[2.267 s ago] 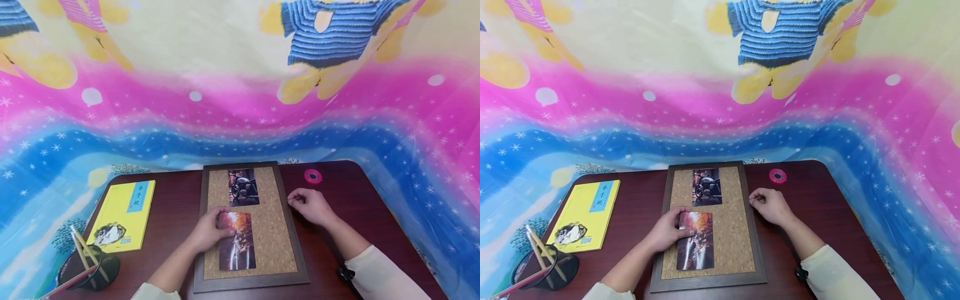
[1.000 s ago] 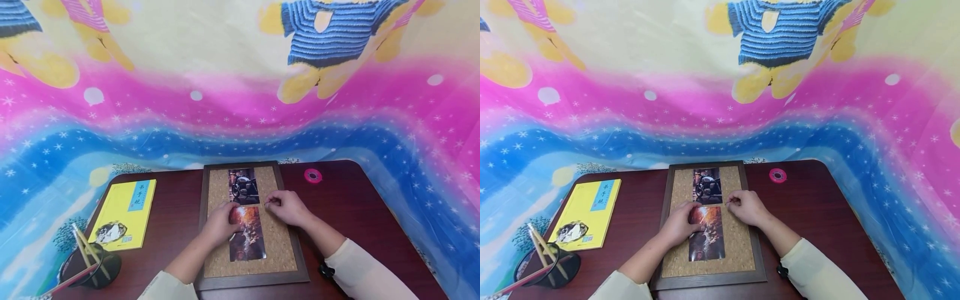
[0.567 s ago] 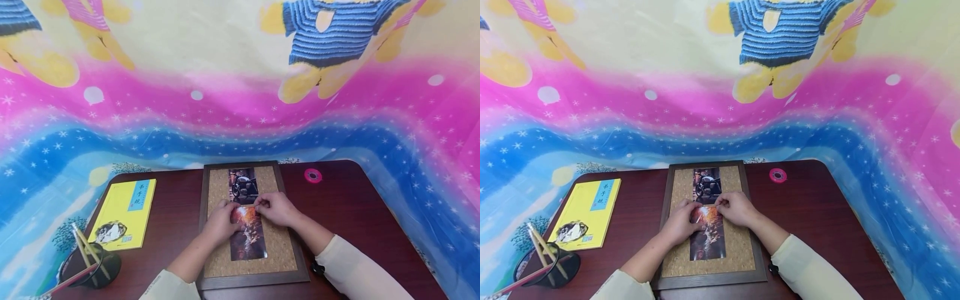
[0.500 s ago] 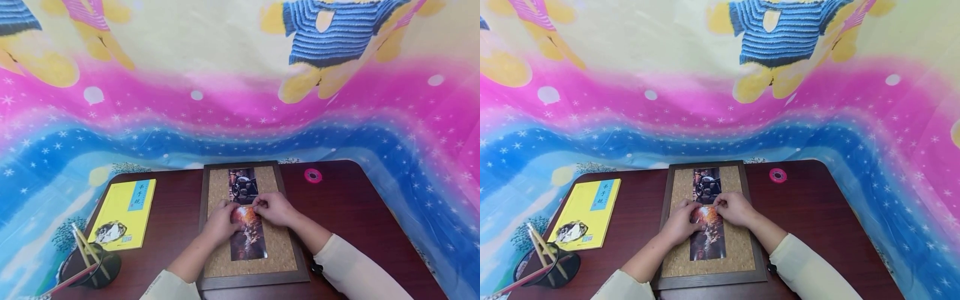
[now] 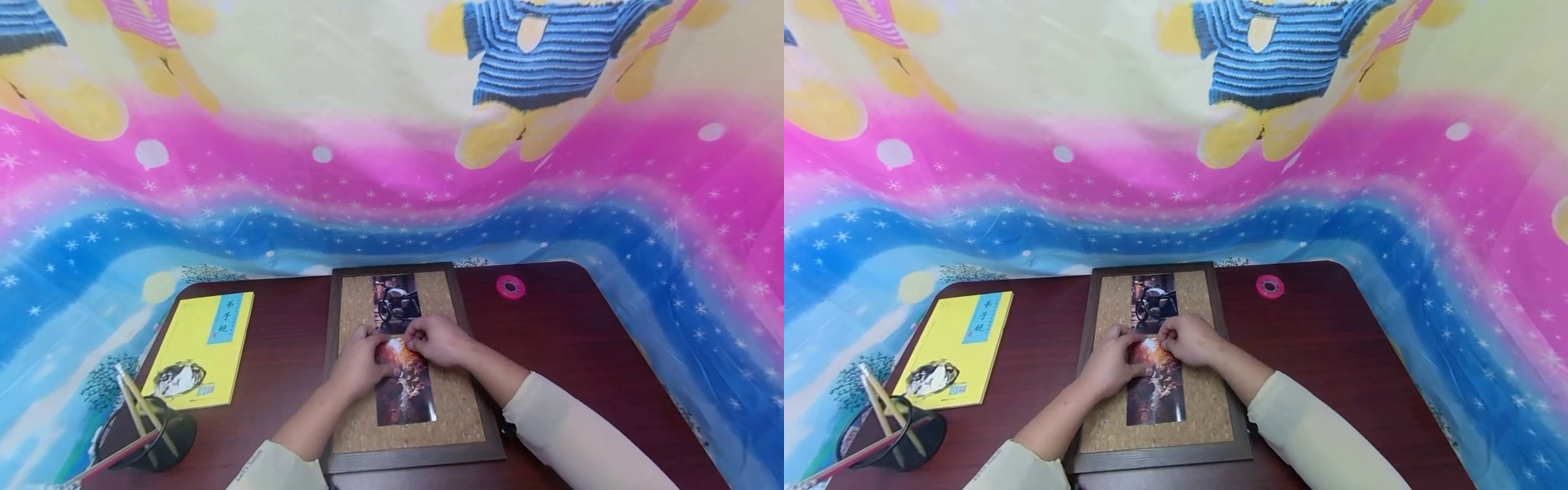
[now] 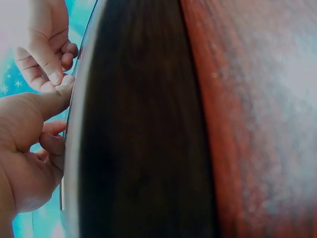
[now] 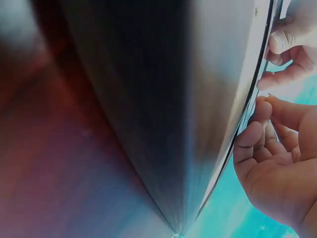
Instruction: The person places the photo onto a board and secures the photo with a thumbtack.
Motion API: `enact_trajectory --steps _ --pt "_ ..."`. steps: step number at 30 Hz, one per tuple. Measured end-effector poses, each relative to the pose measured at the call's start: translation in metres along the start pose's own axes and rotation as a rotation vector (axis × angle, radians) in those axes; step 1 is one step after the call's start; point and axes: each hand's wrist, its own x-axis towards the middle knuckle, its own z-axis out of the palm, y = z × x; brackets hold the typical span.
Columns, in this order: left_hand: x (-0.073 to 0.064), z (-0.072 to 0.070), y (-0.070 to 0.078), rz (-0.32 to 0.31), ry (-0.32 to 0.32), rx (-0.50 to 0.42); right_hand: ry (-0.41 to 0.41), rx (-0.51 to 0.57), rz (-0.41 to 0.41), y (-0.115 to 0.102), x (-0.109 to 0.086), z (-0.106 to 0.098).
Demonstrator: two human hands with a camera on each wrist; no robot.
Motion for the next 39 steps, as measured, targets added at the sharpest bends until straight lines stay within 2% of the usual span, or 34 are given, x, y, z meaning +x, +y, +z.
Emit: enact_trajectory --steps 17,39 --pt "-0.001 0.003 -0.005 0.014 -0.005 -0.027 -0.127 -0.043 0.043 -0.004 0.017 0.001" --pt "-0.001 0.001 -0.004 0.009 0.009 -0.036 -0.194 -0.142 0.089 -0.018 0.035 -0.001"
